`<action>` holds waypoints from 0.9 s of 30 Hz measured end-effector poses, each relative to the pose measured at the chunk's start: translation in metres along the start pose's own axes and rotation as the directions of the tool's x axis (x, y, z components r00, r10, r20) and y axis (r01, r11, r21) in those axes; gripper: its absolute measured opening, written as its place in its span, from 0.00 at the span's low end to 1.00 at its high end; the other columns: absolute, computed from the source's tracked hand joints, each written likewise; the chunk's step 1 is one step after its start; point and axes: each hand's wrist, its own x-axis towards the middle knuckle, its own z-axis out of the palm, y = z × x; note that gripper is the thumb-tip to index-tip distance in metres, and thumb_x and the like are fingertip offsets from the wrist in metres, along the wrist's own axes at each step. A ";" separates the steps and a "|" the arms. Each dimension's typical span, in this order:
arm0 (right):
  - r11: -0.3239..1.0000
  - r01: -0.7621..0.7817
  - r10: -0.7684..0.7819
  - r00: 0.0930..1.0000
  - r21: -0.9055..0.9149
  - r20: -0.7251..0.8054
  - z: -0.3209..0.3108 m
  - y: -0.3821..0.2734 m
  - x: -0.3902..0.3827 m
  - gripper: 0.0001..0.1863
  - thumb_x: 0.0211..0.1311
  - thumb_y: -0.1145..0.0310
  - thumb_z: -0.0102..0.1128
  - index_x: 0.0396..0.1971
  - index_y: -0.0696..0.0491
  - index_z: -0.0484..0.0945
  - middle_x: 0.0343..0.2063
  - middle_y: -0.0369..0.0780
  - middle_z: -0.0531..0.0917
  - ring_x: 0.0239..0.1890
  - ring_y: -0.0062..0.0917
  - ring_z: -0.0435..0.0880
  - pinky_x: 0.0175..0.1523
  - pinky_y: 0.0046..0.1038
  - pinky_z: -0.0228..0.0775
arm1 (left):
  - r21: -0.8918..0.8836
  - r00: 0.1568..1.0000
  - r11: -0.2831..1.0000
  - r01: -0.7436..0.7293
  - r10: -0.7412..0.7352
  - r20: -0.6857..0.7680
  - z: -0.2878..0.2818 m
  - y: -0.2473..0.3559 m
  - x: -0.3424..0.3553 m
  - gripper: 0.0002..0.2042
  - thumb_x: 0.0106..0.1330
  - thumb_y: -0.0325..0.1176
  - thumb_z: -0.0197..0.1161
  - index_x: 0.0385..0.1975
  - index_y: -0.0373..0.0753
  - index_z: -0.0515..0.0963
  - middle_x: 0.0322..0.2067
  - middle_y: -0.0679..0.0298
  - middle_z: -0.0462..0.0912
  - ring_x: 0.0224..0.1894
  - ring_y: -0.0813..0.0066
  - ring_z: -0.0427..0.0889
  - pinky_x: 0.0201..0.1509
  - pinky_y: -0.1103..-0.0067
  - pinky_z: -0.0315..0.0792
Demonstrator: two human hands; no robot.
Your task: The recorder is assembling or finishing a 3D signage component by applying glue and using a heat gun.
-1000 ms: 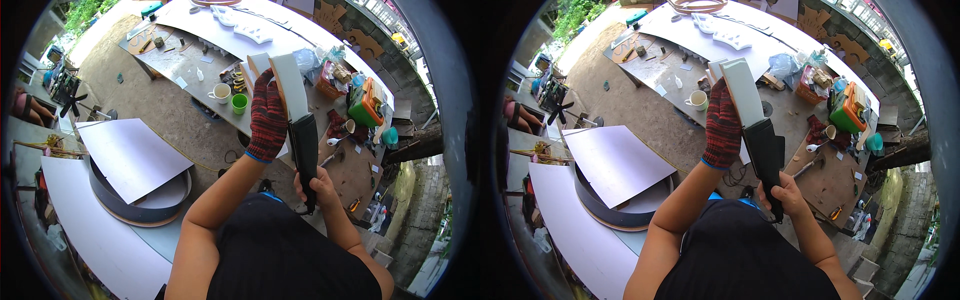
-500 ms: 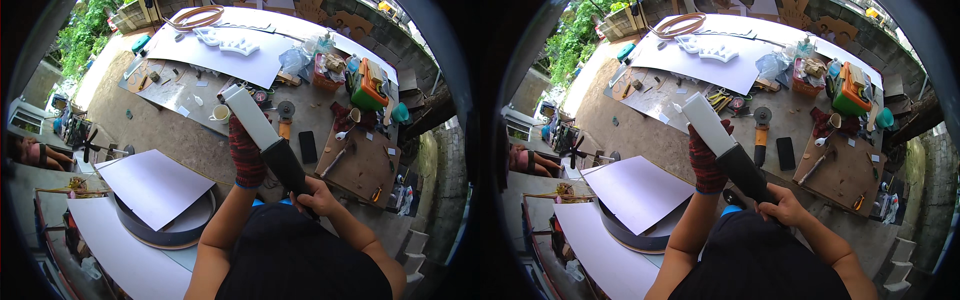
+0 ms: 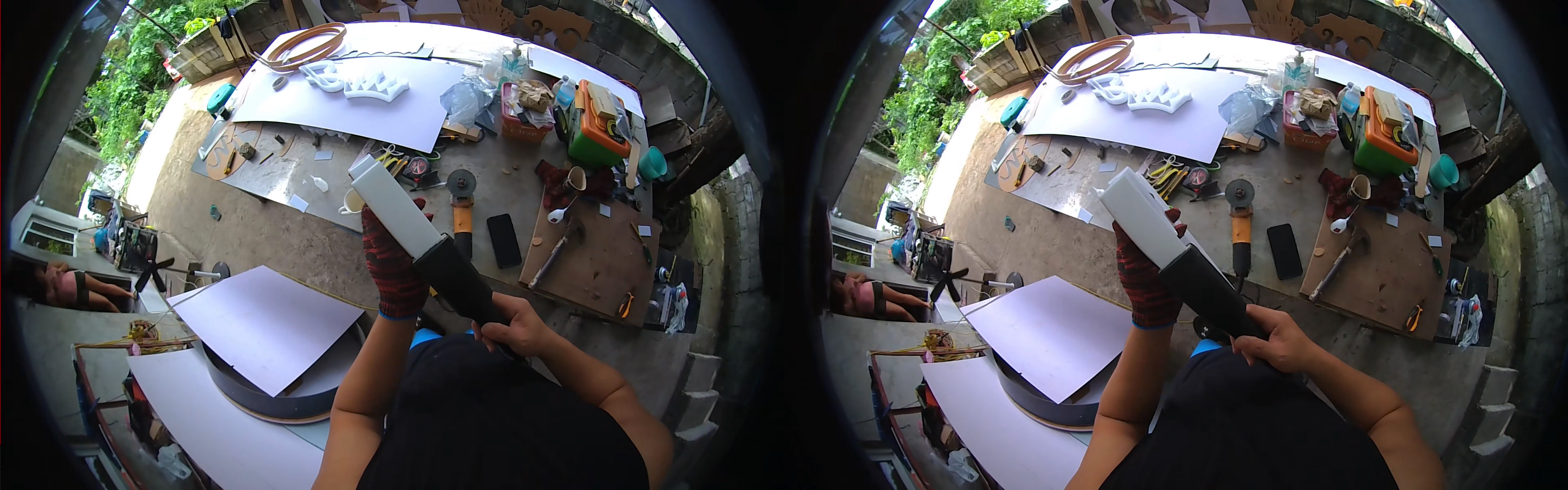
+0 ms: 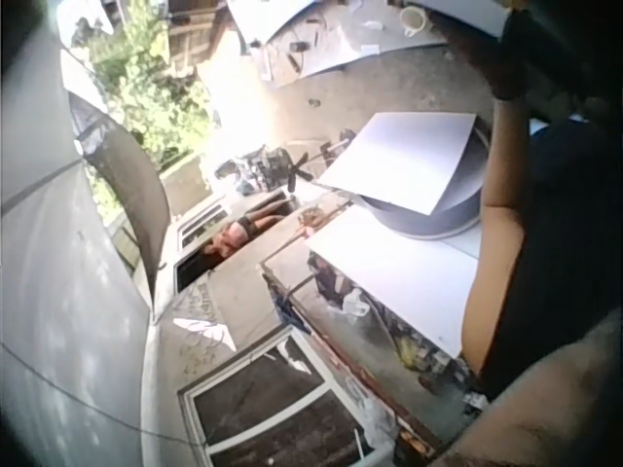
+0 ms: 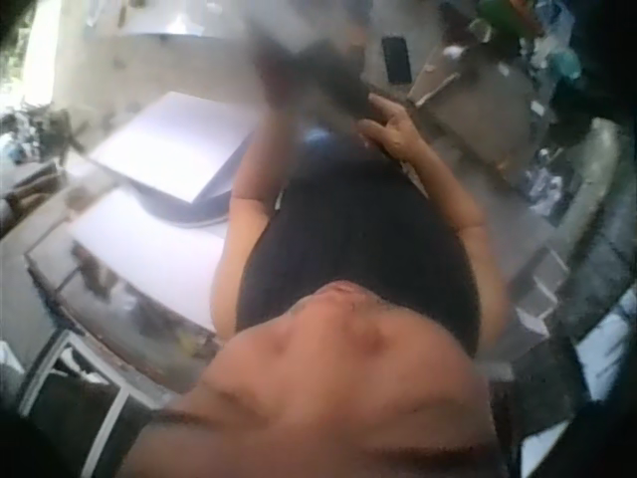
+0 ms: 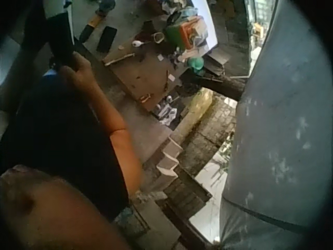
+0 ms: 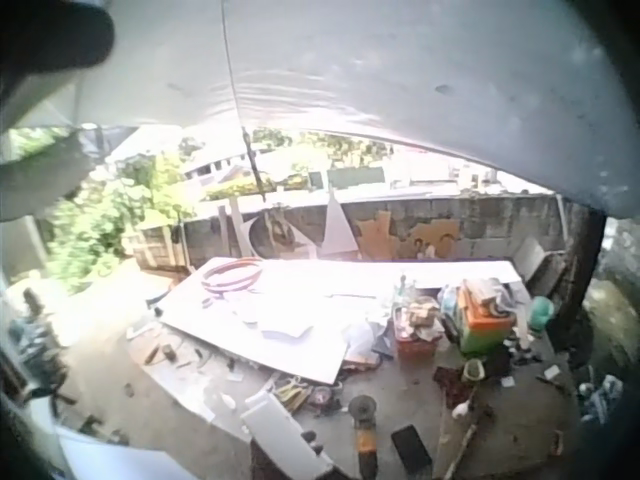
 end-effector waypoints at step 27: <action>0.993 0.037 -0.037 0.999 -0.108 0.000 0.008 0.019 -0.004 0.24 0.65 0.61 0.61 0.55 0.59 0.69 0.30 0.36 0.79 0.25 0.14 0.75 0.32 0.20 0.69 | 0.175 0.955 0.944 -0.280 0.255 0.151 -0.005 0.002 -0.011 0.31 0.66 0.25 0.55 0.69 0.38 0.52 0.58 0.47 0.67 0.54 0.55 0.78 0.53 0.71 0.79</action>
